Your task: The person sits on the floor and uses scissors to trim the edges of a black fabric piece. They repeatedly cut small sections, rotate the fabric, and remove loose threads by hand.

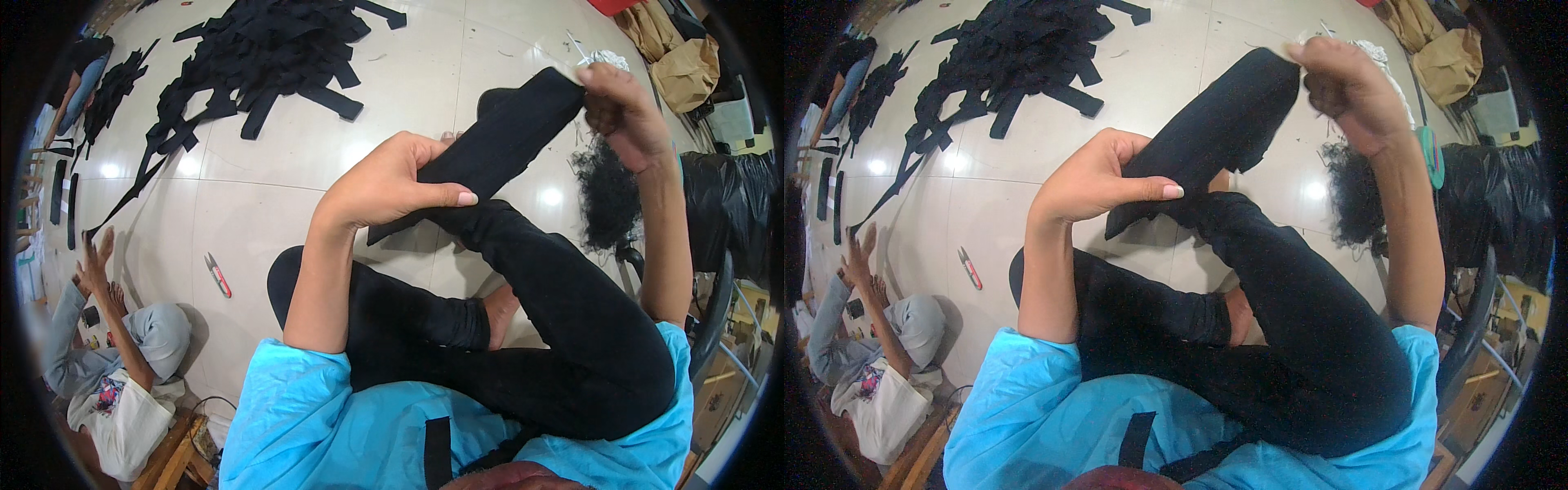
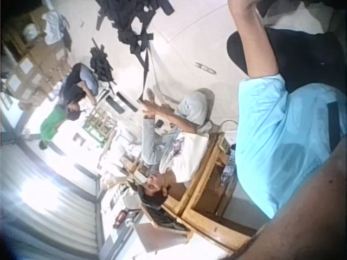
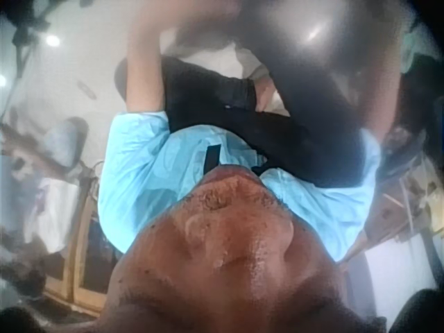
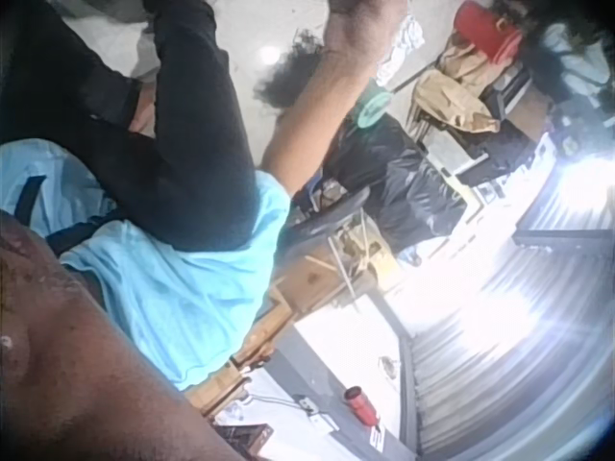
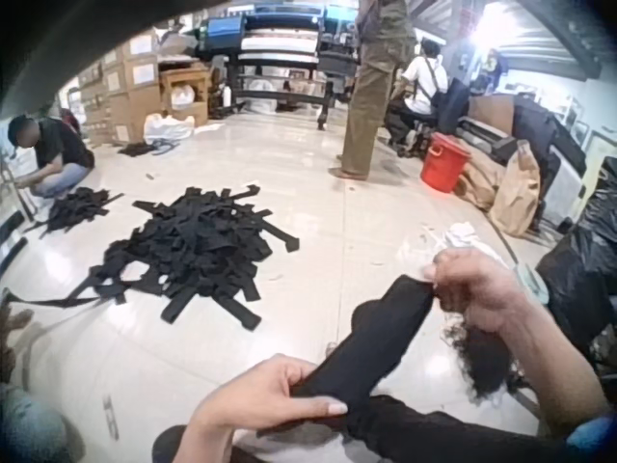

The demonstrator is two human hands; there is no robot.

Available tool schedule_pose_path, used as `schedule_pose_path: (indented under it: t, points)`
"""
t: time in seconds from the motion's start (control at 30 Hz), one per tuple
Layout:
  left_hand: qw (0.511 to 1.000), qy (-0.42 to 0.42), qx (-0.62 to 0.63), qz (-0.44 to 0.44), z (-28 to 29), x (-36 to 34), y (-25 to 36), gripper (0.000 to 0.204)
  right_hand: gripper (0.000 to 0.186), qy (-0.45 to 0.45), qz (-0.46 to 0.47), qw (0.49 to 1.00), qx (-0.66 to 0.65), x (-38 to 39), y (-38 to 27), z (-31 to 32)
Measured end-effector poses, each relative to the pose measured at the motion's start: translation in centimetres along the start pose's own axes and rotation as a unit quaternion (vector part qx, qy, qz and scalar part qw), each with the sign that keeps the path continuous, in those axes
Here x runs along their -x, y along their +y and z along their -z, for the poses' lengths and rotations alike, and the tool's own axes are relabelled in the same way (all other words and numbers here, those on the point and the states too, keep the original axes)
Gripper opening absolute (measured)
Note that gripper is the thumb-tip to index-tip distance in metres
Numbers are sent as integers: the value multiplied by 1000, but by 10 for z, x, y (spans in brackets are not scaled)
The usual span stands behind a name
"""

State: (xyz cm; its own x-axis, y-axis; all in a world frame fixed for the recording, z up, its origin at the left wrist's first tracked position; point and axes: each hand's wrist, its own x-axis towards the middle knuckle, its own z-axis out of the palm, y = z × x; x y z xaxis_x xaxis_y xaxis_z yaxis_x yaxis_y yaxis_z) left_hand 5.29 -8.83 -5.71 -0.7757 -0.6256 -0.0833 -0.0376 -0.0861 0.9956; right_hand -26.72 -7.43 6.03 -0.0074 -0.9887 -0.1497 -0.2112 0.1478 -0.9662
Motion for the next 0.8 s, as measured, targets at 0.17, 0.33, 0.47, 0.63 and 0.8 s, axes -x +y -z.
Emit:
schedule_pose_path:
  t: [0.17, 0.33, 0.47, 0.63, 0.8]
  points:
    - [1000, -4, -3, 5, -1, 3, 0, 30, 10, -36, -16, 972, -232, -18, -7, 89]
    - [999, -28, -3, 15, 1, 4, 1, 32, 11, 21, 26, 970, -240, -14, -23, 135]
    - [999, -42, 6, 12, 2, 7, 9, 33, 17, 56, 66, 967, -240, -7, -46, 169]
    - [998, -50, -30, 14, 7, 5, 1, 34, 15, 115, 88, 966, -213, 6, -50, 185]
    - [999, -44, -6, 24, 9, 7, -2, 31, 16, 360, 91, 910, -187, -2, -60, 115]
